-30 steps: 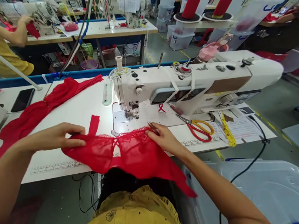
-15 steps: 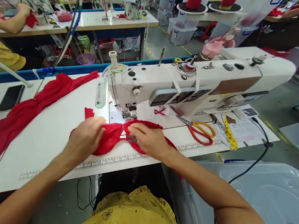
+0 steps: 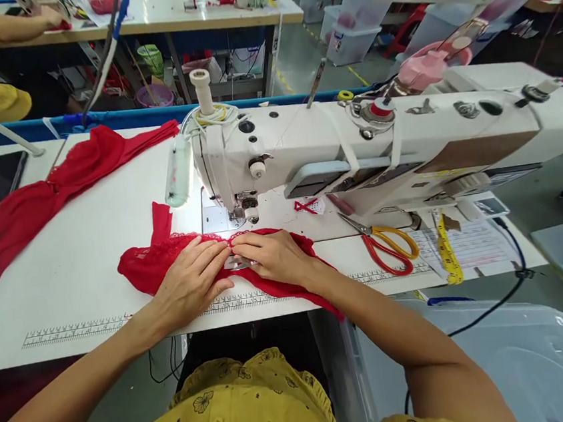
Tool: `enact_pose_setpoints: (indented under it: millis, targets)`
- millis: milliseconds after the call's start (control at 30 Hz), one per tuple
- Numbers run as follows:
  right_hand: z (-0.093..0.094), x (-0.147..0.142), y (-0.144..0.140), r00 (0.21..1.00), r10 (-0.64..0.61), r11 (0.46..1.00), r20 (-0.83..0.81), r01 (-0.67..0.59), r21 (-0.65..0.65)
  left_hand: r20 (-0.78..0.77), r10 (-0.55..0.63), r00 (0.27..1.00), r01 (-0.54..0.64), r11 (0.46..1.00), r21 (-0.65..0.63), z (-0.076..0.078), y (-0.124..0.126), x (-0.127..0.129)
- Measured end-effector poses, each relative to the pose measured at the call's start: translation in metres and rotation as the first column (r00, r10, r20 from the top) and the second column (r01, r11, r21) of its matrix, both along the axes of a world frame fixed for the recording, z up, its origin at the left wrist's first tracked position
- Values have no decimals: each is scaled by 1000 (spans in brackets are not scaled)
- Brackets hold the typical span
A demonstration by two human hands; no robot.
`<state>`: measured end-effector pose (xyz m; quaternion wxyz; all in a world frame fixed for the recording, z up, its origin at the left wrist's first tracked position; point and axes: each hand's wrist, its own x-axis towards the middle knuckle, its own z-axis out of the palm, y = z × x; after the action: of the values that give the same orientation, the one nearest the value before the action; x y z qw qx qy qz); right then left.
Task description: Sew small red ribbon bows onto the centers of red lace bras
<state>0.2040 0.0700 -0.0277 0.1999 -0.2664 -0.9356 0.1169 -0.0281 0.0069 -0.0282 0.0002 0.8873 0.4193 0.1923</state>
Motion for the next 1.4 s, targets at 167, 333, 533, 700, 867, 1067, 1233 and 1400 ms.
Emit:
enact_pose_setpoints:
  millis: [167,333,533,700,867,1067,1233,1400]
  targets:
    - [-10,-2,3,998,-58,998,27,57,13,-69,18,997,-16,999,30,-5,0,2]
    - [-9,0,2,997,-70,997,38,71,-10,-72,55,996,-51,997,56,-7,-4,0]
    - [-7,-1,3,996,-56,998,62,57,-5,-46,82,996,-82,997,-3,-6,-3,-1]
    - [-6,-3,3,993,-50,999,103,51,-4,-55,74,996,-74,997,-6,-6,-3,-2]
    - [-1,-3,4,986,-29,1000,163,30,-3,-56,73,996,-75,997,-24,-4,-1,-4]
    - [2,-1,3,988,-49,999,149,49,6,-126,103,987,-109,993,-44,1,2,0]
    - [0,2,3,991,-58,998,117,59,-9,-156,111,982,-109,994,19,3,0,3]
    - [0,4,5,985,-60,998,159,59,12,-176,133,975,-125,991,55,1,0,6]
